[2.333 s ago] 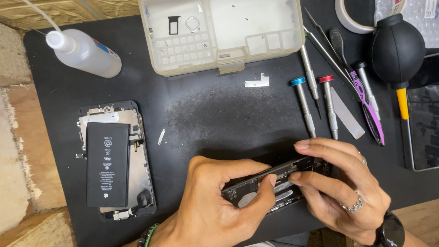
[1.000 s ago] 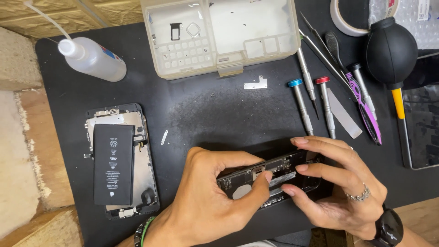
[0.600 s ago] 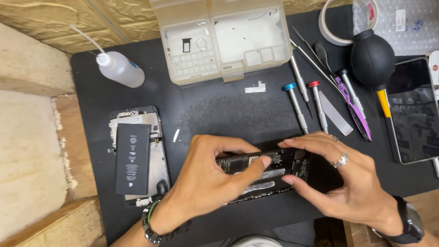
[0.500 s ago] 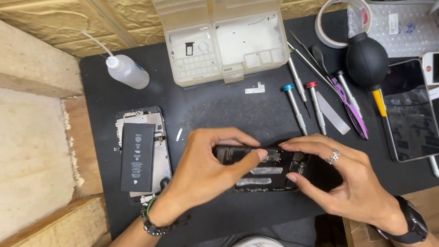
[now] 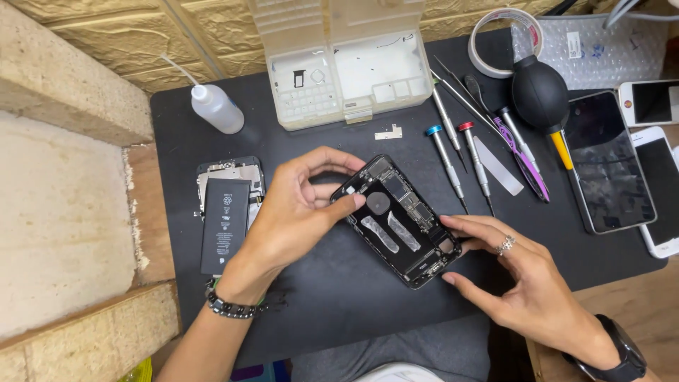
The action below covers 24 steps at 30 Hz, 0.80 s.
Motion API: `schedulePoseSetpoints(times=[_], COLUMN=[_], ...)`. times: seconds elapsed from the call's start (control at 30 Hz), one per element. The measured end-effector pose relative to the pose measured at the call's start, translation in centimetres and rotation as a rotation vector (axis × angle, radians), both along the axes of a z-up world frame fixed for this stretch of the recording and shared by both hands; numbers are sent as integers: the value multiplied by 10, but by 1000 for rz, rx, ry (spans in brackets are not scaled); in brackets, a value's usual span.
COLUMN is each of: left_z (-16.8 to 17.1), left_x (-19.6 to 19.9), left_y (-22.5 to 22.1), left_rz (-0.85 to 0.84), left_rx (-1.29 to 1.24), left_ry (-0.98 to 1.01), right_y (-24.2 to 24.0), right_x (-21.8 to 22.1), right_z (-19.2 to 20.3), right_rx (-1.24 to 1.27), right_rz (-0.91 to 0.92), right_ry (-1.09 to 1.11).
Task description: Disassembling the internal components of a mobile phone using a precision screwdriver at a repair bench.
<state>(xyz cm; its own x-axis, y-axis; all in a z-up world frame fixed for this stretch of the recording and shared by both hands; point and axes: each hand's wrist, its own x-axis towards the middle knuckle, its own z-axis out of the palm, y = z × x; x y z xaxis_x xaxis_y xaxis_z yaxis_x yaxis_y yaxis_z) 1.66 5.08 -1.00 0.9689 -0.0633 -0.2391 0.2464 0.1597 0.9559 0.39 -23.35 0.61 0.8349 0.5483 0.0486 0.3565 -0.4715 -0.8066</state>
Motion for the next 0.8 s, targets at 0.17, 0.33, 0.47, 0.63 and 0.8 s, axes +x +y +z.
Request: schedulePoseSetpoints(times=[0.17,0.33,0.47,0.63,0.8], left_z=[0,-5,1,-6,-4], left_x=[-1,-5,-15,-23,-28], left_y=[-10,-20,-29,-36,-40], left_rz=[109,208,251,237,159], left_rx=[78,202,527,716,838], left_ry=[-53,-89,-311,-551,-532], right_y=[-2,0,1,0,3], right_x=[-9,-17,-26,-36,-40], right_z=[-12,-17,-18,-27,-32], right_rx=[-34,-58,-113,-182,-158], right_rz=[6,72,70,37,24], right_ry=[-69,-195,-290,-249,-330])
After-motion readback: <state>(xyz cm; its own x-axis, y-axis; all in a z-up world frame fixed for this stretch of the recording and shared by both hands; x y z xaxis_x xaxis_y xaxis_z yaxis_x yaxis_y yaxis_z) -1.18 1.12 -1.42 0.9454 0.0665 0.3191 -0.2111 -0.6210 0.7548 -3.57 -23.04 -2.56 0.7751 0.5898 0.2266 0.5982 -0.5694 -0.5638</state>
